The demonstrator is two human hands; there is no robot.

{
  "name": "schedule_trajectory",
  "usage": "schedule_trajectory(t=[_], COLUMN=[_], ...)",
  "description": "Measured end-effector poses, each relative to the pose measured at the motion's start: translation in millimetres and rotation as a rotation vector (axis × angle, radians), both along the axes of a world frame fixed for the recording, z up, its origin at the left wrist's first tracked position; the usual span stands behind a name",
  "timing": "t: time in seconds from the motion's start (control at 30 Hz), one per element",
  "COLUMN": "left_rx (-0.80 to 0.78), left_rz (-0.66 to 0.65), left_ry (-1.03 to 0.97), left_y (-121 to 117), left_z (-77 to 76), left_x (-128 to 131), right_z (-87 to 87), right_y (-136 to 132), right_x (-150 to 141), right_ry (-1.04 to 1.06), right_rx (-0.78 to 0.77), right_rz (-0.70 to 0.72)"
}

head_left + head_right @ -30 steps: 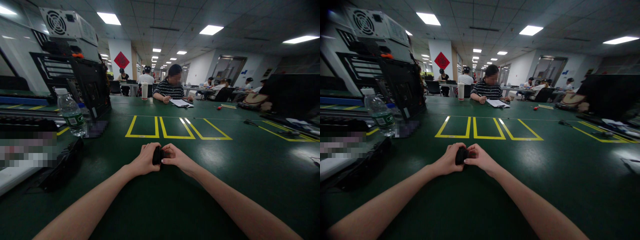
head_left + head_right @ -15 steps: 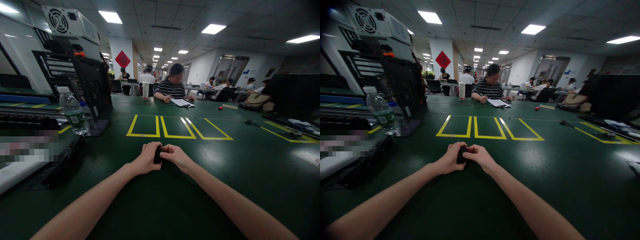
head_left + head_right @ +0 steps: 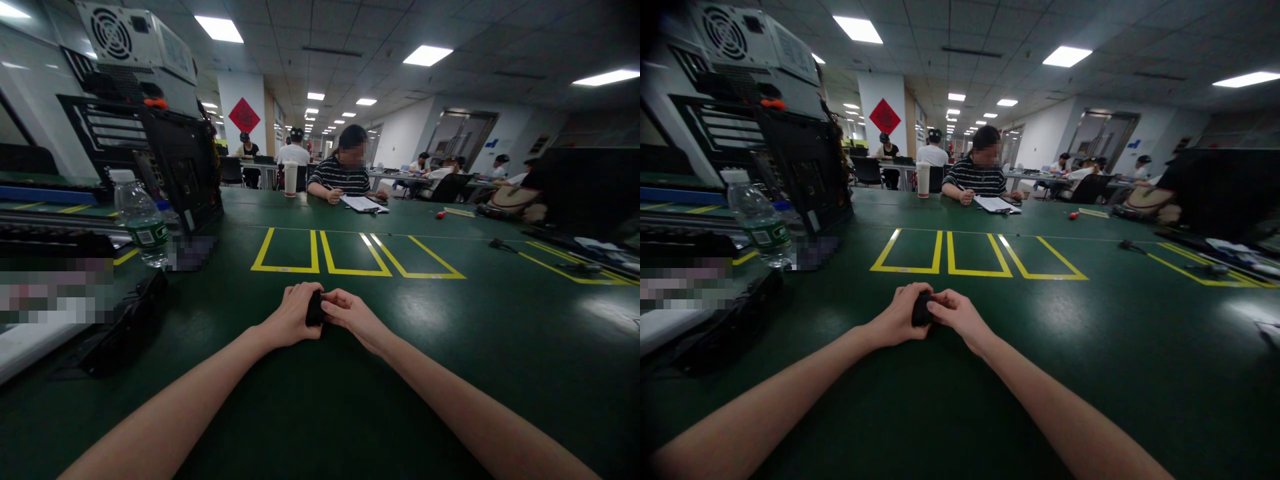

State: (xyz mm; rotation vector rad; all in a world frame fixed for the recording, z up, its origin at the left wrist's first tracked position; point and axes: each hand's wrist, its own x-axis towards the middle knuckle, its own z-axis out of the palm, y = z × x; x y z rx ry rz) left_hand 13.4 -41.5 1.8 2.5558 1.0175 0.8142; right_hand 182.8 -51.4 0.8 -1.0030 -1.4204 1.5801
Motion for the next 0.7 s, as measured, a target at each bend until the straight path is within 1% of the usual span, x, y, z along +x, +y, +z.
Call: schedule_trajectory(t=[0.17,0.27,0.4,0.47,0.7], left_rx=[0.031,0.002,-0.044,-0.044,-0.006], left_rz=[0.005,-0.001,-0.036,-0.043,-0.001], left_ry=[-0.006,0.001,0.023,0.027,-0.003], left_y=[2,-1,-6,-7,-1], left_z=[-4.3,0.9,11.5,13.1,1.2], left_x=[1,0,-3,-3,1], right_z=[4.5,6.6,7.3,6.7,3.4], right_y=[-2,-3,-4,-4,-1], right_x=[3,4,3,2,2], right_ry=[-0.027,-0.052,-0.053,-0.062,-0.104], right_rx=[0.048,0.082,0.073,0.073,0.059], right_rz=[0.05,0.054,0.03,0.024,0.002])
